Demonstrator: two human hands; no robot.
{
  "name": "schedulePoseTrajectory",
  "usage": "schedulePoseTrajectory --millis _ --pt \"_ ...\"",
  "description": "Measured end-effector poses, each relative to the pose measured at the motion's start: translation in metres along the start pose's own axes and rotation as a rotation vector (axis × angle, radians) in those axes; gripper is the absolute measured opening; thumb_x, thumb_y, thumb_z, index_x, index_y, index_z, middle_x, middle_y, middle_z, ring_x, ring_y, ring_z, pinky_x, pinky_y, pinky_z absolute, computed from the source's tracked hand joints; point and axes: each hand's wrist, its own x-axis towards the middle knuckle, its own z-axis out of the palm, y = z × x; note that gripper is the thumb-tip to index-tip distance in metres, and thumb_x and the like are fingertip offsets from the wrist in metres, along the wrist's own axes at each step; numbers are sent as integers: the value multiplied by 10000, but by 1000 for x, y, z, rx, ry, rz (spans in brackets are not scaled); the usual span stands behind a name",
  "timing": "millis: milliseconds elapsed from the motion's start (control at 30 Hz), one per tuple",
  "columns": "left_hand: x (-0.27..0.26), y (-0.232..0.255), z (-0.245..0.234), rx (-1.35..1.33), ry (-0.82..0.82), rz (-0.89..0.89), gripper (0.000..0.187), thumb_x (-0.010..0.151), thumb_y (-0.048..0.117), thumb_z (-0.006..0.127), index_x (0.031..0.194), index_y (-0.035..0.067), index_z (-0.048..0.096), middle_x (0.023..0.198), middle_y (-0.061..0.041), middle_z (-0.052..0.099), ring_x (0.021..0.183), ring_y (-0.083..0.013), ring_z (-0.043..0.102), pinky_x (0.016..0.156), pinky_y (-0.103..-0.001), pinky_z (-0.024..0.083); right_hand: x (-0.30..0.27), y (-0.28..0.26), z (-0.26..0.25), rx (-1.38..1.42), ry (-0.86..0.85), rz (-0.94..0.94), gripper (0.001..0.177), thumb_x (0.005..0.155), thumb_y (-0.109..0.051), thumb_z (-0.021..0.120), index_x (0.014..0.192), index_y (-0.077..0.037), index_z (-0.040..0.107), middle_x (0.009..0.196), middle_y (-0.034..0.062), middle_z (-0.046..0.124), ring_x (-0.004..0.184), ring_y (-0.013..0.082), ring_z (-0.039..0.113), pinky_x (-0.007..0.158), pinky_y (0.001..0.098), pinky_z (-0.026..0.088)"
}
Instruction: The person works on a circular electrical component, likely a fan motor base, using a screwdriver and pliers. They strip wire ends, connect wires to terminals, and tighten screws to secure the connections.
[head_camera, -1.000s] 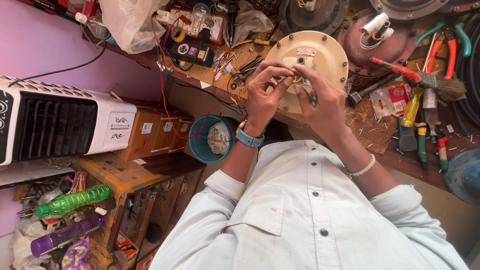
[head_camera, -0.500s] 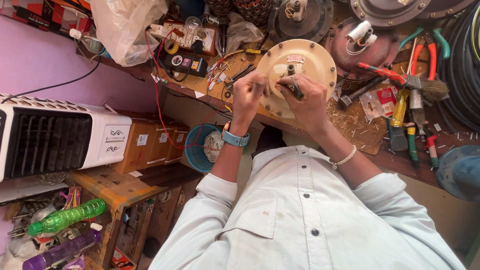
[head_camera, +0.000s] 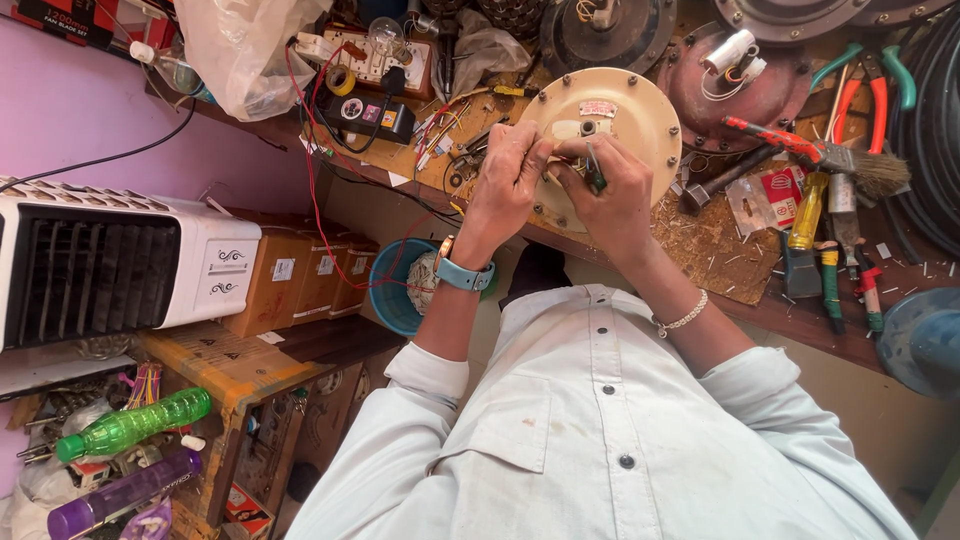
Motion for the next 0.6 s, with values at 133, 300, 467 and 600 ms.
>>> schedulePoseTrajectory --millis 133,300,467,600 --pt "-8 -4 1 -6 -10 18 195 1101 212 542 1017 36 540 982 -99 528 1001 -288 450 931 -396 420 -4 0 6 -36 68 -3 155 925 32 788 1031 3 679 952 125 692 808 242 690 724 340 542" --pt "-13 -1 7 54 75 51 159 1090 199 562 1066 42 557 1018 -96 534 1020 -297 449 951 -413 413 -7 1 10 -98 72 -40 91 1016 27 732 1066 12 657 973 140 670 861 288 681 765 373 533" --pt "-16 4 9 54 100 60 120 1081 159 572 1095 41 556 1066 -96 550 1063 -306 459 982 -422 417 -5 0 4 -115 18 -62 97 1015 13 732 1070 6 652 986 142 671 881 302 679 792 384 538" --pt "-17 8 7 76 64 27 85 1081 121 565 1098 38 563 1093 -104 561 1066 -308 462 993 -422 416 -7 1 2 -16 -16 69 192 932 5 766 1089 19 657 1006 152 678 790 268 673 714 357 535"
